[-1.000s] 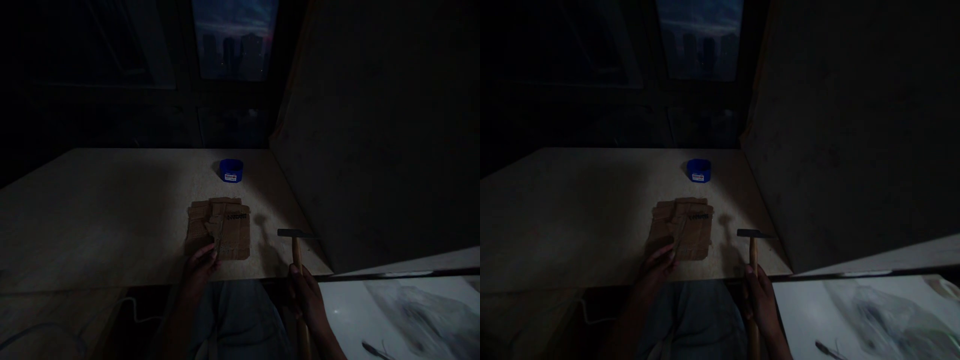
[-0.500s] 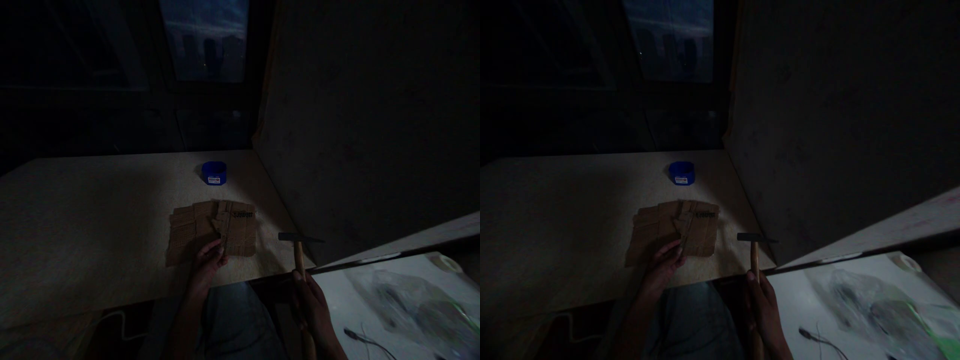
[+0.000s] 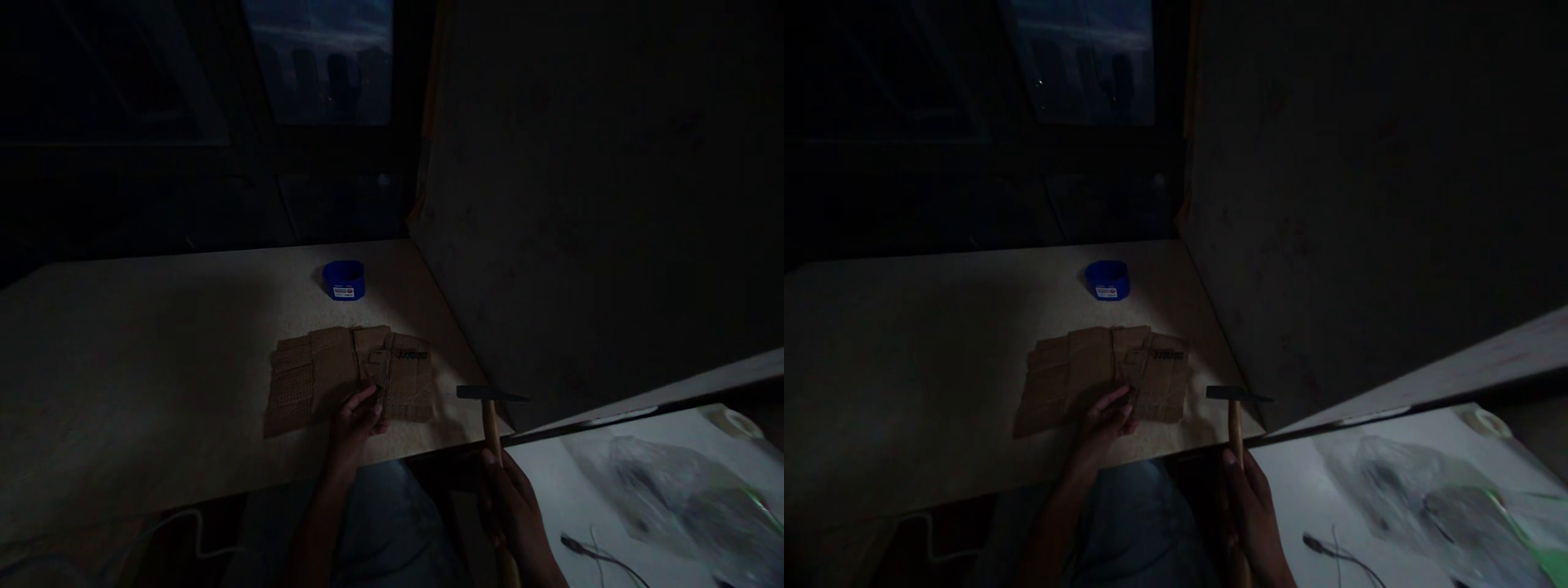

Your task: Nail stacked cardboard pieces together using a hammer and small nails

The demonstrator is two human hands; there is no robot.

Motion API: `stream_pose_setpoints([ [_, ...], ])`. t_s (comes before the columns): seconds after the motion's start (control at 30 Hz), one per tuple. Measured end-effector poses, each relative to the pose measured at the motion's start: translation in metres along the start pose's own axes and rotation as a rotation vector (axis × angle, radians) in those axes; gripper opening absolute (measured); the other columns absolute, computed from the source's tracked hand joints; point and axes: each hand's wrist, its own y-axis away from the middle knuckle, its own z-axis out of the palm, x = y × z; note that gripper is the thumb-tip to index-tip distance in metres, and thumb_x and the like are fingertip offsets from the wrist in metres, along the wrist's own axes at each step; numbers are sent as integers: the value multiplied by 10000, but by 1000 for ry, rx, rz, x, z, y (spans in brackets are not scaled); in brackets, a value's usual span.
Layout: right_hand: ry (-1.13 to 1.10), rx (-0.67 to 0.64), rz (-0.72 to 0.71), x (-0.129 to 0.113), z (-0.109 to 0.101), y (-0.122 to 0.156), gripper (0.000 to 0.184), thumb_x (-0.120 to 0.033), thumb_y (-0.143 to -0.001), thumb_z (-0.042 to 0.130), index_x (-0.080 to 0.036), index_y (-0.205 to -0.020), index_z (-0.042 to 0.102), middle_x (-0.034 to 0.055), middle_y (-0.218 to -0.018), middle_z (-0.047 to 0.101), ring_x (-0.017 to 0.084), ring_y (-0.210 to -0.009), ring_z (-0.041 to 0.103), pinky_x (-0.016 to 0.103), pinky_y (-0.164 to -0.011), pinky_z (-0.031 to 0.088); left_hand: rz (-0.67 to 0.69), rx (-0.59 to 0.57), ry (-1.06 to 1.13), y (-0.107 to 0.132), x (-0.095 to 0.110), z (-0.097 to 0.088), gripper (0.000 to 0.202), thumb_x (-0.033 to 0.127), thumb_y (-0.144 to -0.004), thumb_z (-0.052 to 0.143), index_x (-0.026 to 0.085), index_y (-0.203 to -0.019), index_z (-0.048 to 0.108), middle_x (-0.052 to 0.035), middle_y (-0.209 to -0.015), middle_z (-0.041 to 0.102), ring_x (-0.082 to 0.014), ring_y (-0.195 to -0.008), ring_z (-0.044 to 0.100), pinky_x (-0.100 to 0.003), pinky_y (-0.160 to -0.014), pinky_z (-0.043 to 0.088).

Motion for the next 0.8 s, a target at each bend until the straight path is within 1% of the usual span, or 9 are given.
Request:
stream_pose_setpoints([
  [0.07,-11,4,2,-1,-3,-1,531,-705,-765,701,-219,-753,488,-94,-460,441,41,-290,324,134,-266,244,-13,-25,-21,-2,-3,8,897,487,-468,941,90,-1223,664,-11,-648,681,-167,-570,677,-313,-634,582],
  [0.2,-14,11,0,-1,-9,-4,527,-709,-768,694,-217,-758,505,-99,-443,412,47,-284,309,145,-261,237,-6,-70,-95,-7,-12,27,796,475,-554,901,95,-1212,662,-43,-690,703,-186,-597,696,-304,-603,577],
  [0.37,8,45,-49,-2,-14,-5,499,-686,-786,691,-219,-760,517,-93,-444,400,57,-312,302,161,-279,244,-11,-90,-189,-18,-22,53,618,425,-657,811,89,-1152,653,-18,-650,669,-158,-507,661,-264,-506,553],
  [0.47,40,84,-95,-3,-16,-3,457,-645,-809,693,-206,-808,567,-43,-562,520,91,-437,454,175,-377,387,-6,-89,-297,-24,-24,62,484,372,-732,737,104,-1126,653,-5,-661,664,-119,-454,621,-223,-455,520],
  [0.53,71,84,-140,-3,-16,-3,446,-632,-804,702,-200,-837,597,-7,-660,587,131,-566,555,205,-490,490,0,-94,-396,-26,-24,63,411,345,-795,674,119,-1138,653,-24,-736,698,-99,-443,605,-209,-445,507],
  [0.57,85,72,-147,-2,-17,-2,448,-634,-802,702,-199,-848,605,-4,-670,590,140,-590,568,215,-516,508,8,-98,-456,-25,-23,62,381,335,-831,637,126,-1149,653,-39,-785,718,-95,-447,606,-210,-448,505],
  [0.63,100,31,-105,-1,-16,0,463,-655,-808,684,-203,-869,604,-34,-594,531,118,-502,512,202,-450,470,66,-109,-609,-23,-20,61,331,310,-891,566,140,-1157,666,-77,-877,749,-113,-512,644,-226,-499,524],
  [0.73,92,-16,-2,1,-10,6,493,-691,-817,650,-210,-904,585,-97,-489,397,62,-354,319,161,-314,299,277,-109,-897,-20,-12,61,288,255,-923,522,157,-1116,711,-140,-1014,769,-193,-810,734,-304,-742,568],
  [0.8,76,-47,50,3,-3,13,507,-703,-822,638,-210,-919,574,-115,-471,368,48,-333,265,149,-297,240,390,-118,-1030,-16,-5,60,279,248,-920,524,164,-1086,732,-160,-1070,765,-230,-961,728,-342,-872,539],
])
